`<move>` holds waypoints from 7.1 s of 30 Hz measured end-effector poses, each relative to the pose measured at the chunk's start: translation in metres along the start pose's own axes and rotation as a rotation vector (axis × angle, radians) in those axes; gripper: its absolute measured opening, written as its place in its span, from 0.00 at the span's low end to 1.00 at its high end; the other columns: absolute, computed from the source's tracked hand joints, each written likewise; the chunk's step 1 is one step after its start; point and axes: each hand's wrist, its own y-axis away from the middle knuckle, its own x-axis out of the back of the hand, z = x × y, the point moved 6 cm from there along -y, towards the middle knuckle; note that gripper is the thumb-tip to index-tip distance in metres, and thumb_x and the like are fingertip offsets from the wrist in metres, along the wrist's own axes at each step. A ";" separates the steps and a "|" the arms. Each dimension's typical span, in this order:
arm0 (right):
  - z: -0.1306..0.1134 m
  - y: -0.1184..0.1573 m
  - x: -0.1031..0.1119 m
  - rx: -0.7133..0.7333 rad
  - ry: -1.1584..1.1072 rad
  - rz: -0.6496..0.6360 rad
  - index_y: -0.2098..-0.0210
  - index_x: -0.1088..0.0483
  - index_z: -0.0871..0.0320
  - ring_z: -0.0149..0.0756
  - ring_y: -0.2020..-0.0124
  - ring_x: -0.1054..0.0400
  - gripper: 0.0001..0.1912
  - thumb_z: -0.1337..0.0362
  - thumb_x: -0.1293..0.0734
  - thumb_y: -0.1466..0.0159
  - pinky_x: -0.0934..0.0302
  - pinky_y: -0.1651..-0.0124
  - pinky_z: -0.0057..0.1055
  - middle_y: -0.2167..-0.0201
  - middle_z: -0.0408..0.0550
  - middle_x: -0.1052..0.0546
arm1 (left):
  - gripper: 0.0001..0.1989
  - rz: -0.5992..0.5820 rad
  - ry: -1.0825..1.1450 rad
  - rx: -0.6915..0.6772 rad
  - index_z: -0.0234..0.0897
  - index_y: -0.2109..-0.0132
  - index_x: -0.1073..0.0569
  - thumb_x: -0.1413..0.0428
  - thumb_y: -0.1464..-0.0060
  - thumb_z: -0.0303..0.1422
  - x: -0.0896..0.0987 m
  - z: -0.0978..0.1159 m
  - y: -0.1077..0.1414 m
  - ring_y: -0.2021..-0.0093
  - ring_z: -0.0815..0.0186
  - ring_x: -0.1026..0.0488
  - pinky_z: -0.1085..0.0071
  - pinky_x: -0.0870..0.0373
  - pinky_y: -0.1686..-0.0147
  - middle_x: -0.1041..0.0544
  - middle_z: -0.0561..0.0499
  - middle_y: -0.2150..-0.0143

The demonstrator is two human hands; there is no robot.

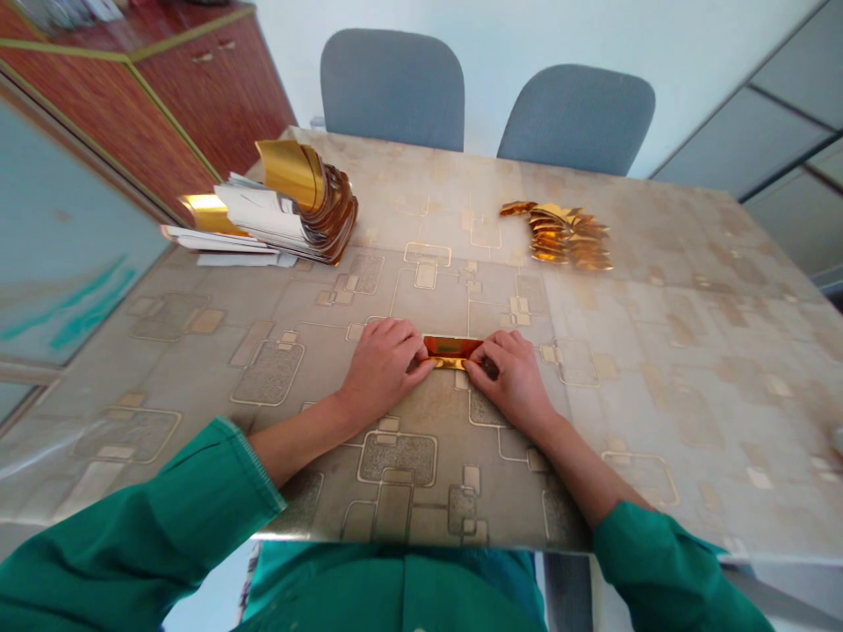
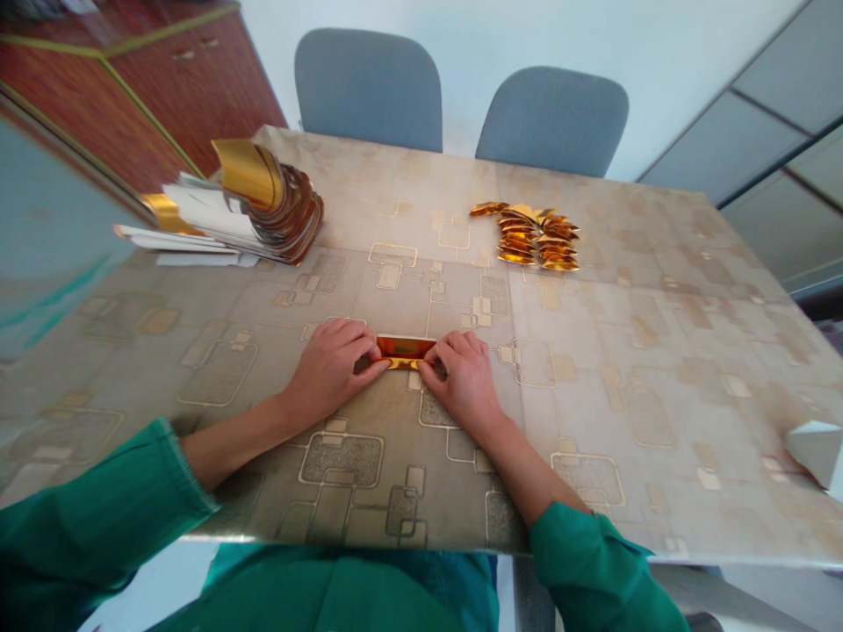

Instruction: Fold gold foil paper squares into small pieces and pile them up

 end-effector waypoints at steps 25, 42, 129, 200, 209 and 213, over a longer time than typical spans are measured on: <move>0.000 0.001 0.000 -0.061 0.186 0.047 0.78 0.35 0.55 0.40 0.65 0.39 0.16 0.58 0.33 0.35 0.52 0.58 0.40 0.73 0.45 0.29 | 0.08 -0.010 -0.037 -0.001 0.37 0.68 0.29 0.39 0.43 0.34 0.000 0.001 -0.004 0.61 0.59 0.33 0.62 0.38 0.57 0.26 0.50 0.65; 0.008 0.000 -0.003 -0.148 0.221 0.081 0.72 0.36 0.54 0.43 0.63 0.37 0.13 0.56 0.31 0.38 0.51 0.58 0.39 0.70 0.46 0.26 | 0.09 -0.069 -0.228 -0.465 0.33 0.50 0.27 0.48 0.35 0.27 -0.012 0.043 0.006 0.56 0.59 0.32 0.63 0.36 0.54 0.26 0.47 0.58; 0.013 -0.001 0.019 0.042 -0.072 0.141 0.56 0.26 0.56 0.42 0.61 0.33 0.09 0.63 0.31 0.35 0.39 0.57 0.38 0.63 0.49 0.22 | 0.05 0.019 0.163 -0.170 0.37 0.64 0.25 0.41 0.39 0.32 -0.003 0.002 0.005 0.59 0.62 0.31 0.65 0.35 0.57 0.24 0.50 0.62; -0.021 0.014 0.000 0.381 0.145 -0.287 0.41 0.31 0.54 0.42 0.50 0.37 0.26 0.76 0.40 0.36 0.41 0.46 0.42 0.50 0.51 0.27 | 0.11 -0.035 -0.147 -0.433 0.35 0.48 0.27 0.50 0.34 0.26 -0.003 0.023 0.026 0.57 0.61 0.31 0.64 0.34 0.54 0.25 0.48 0.57; -0.002 0.011 0.016 0.387 0.132 -0.199 0.50 0.23 0.47 0.41 0.54 0.35 0.20 0.75 0.35 0.35 0.42 0.47 0.42 0.54 0.47 0.23 | 0.10 -0.048 -0.152 -0.414 0.35 0.49 0.26 0.50 0.34 0.27 -0.002 0.025 0.026 0.56 0.60 0.32 0.63 0.36 0.53 0.25 0.48 0.57; 0.002 0.010 0.021 0.382 0.095 -0.172 0.53 0.22 0.49 0.41 0.55 0.35 0.21 0.78 0.35 0.37 0.41 0.49 0.43 0.56 0.47 0.22 | 0.10 -0.036 -0.138 -0.422 0.34 0.50 0.27 0.50 0.34 0.28 -0.002 0.026 0.025 0.56 0.60 0.31 0.62 0.35 0.53 0.25 0.47 0.58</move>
